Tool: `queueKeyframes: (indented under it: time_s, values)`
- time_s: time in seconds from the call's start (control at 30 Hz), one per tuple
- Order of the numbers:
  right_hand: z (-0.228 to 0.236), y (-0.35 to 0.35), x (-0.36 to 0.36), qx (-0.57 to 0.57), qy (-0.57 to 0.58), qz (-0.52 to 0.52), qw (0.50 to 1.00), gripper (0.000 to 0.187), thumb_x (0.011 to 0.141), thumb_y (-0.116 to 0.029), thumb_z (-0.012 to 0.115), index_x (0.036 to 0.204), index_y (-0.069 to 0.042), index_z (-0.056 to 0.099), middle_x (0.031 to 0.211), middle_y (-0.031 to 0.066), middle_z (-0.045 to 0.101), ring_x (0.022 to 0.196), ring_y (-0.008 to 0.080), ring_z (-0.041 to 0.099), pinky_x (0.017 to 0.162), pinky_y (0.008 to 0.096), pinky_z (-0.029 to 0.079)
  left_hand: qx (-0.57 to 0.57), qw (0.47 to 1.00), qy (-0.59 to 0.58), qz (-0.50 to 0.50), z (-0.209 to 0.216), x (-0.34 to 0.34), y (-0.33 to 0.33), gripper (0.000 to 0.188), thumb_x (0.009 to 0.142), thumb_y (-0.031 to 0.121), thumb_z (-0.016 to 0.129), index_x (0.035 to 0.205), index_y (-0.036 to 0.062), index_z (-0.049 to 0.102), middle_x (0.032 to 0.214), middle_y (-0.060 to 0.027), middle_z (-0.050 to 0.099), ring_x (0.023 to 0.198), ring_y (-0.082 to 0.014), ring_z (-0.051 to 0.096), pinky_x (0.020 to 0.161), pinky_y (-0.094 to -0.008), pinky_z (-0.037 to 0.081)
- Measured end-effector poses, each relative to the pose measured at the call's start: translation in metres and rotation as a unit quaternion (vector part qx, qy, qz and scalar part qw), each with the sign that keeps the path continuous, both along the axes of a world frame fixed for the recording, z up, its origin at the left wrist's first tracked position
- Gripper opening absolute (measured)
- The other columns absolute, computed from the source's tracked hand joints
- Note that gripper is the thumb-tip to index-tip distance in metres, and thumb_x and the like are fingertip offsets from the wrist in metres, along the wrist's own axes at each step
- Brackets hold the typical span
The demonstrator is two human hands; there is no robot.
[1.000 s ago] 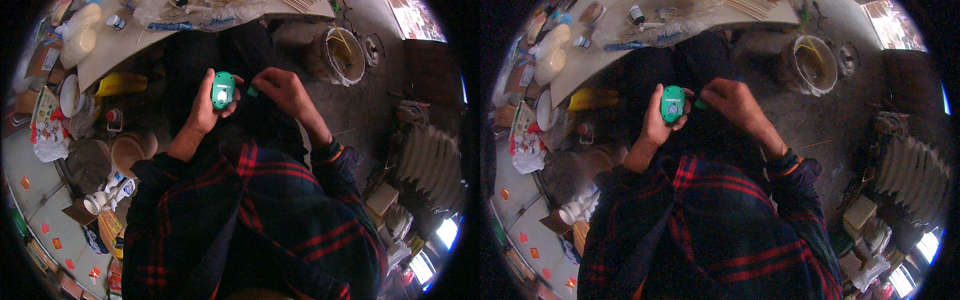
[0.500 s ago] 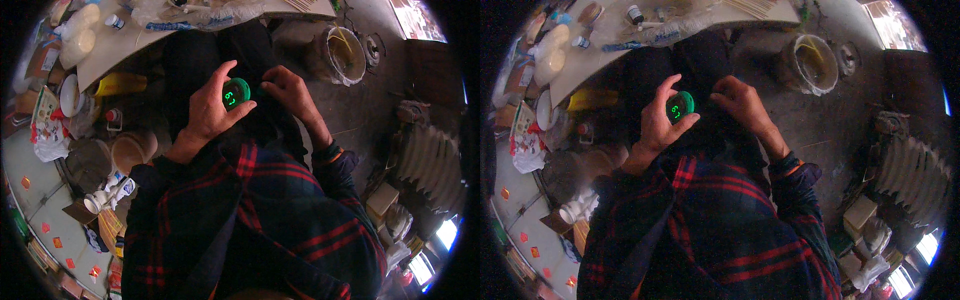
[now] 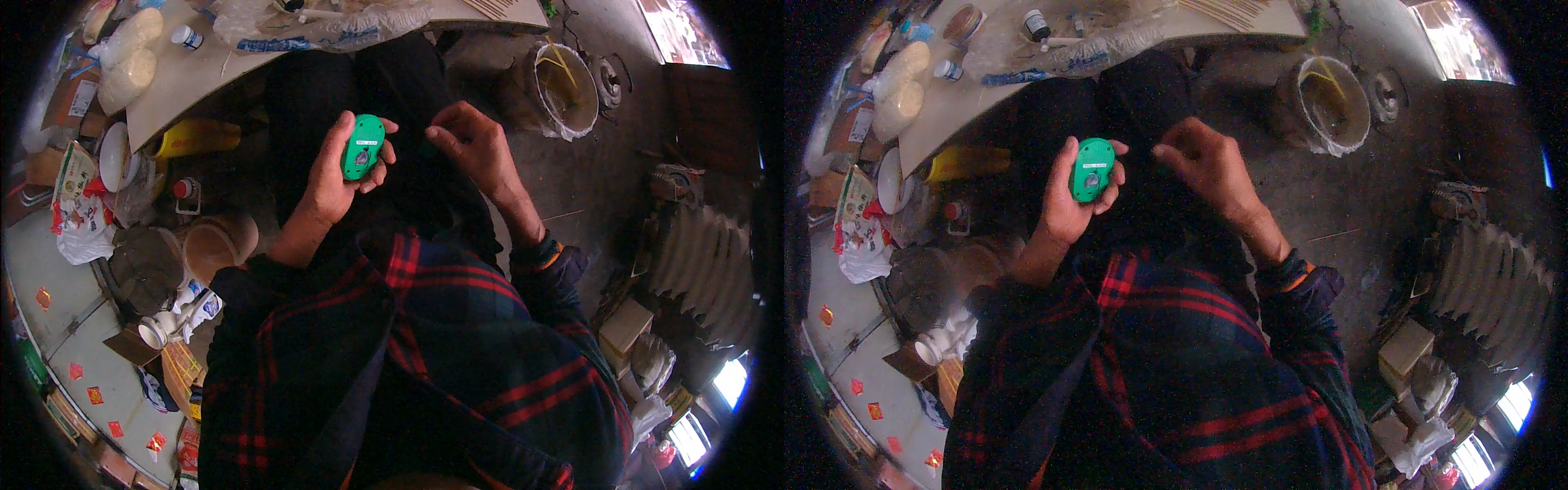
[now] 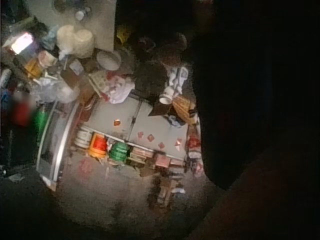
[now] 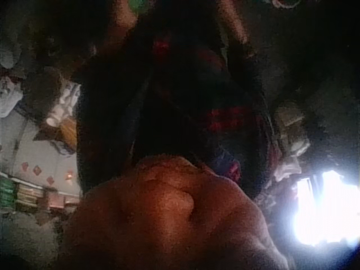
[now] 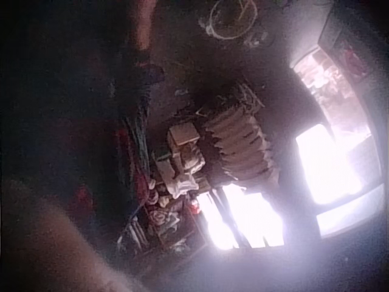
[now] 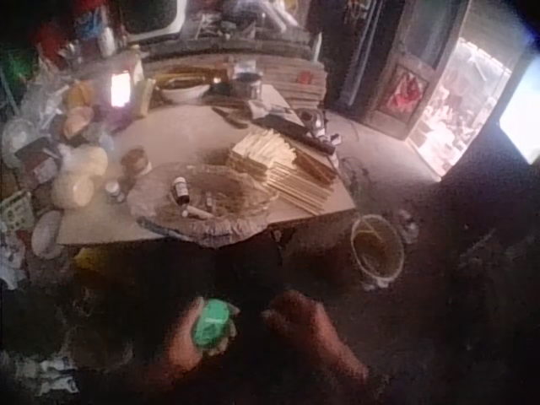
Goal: The person opens a small green device, inserts a USB stick, and then removes it. They open the back cover, insert a battery, and close the cover. The person then applies a blue label to the device and handles a small white tube.
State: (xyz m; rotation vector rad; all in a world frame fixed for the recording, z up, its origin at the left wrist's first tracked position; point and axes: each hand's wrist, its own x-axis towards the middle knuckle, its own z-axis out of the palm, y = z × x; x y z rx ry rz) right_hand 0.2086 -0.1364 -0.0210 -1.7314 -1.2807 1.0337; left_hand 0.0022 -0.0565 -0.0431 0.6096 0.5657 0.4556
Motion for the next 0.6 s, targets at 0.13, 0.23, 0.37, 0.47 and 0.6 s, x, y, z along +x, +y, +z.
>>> queueKeyframes:
  time_s: [0.13,0.23,0.37,0.47,0.6]
  values:
    - [0.010,0.000,-0.024,0.031,-0.002,0.064,0.997,0.017,0.088,-0.015,0.066,0.098,-0.003,0.060,0.085,0.0072,0.067,0.081,0.0110,0.063,0.072,0.0262,0.050,-0.057,0.998,-0.022,-0.001,-0.003,-0.001,0.000,0.064,0.095,0.058,0.027,0.108,0.0037,0.058,0.079,-0.0066,0.063,0.057,-0.0139,0.058,0.042,-0.0224,0.037]
    - [0.009,0.000,-0.046,0.078,0.092,0.064,0.991,0.016,0.082,-0.014,0.069,0.095,-0.007,0.063,0.079,0.0139,0.066,0.071,0.0272,0.069,0.062,0.0356,0.053,-0.060,0.998,0.021,0.018,0.000,-0.003,-0.005,0.064,0.094,0.059,0.026,0.107,0.0061,0.059,0.082,-0.0055,0.064,0.059,-0.0145,0.059,0.041,-0.0238,0.037]
    - [0.006,0.002,-0.058,0.116,-0.011,0.090,0.989,0.016,0.082,-0.021,0.067,0.096,-0.014,0.066,0.073,0.0120,0.066,0.065,0.0315,0.066,0.057,0.0391,0.053,-0.042,0.997,0.061,0.031,-0.001,-0.004,-0.005,0.064,0.095,0.059,0.026,0.107,0.0068,0.060,0.088,-0.0053,0.065,0.067,-0.0164,0.060,0.049,-0.0272,0.043]
    - [0.008,0.001,-0.061,0.148,-0.099,0.086,0.980,0.016,0.082,-0.023,0.066,0.096,-0.015,0.065,0.071,0.0114,0.065,0.062,0.0323,0.064,0.055,0.0417,0.052,-0.002,0.997,0.062,0.047,-0.005,-0.001,-0.006,0.064,0.096,0.058,0.024,0.108,0.0056,0.060,0.092,-0.0063,0.065,0.078,-0.0180,0.062,0.065,-0.0292,0.049]
    - [0.009,-0.002,-0.064,0.143,-0.176,0.102,0.969,0.022,0.083,-0.014,0.066,0.104,-0.013,0.064,0.070,0.0068,0.067,0.059,0.0243,0.065,0.053,0.0330,0.052,0.022,0.993,0.087,0.070,-0.009,-0.002,-0.009,0.065,0.097,0.055,0.022,0.109,0.0040,0.060,0.094,-0.0070,0.065,0.090,-0.0189,0.061,0.085,-0.0310,0.047]
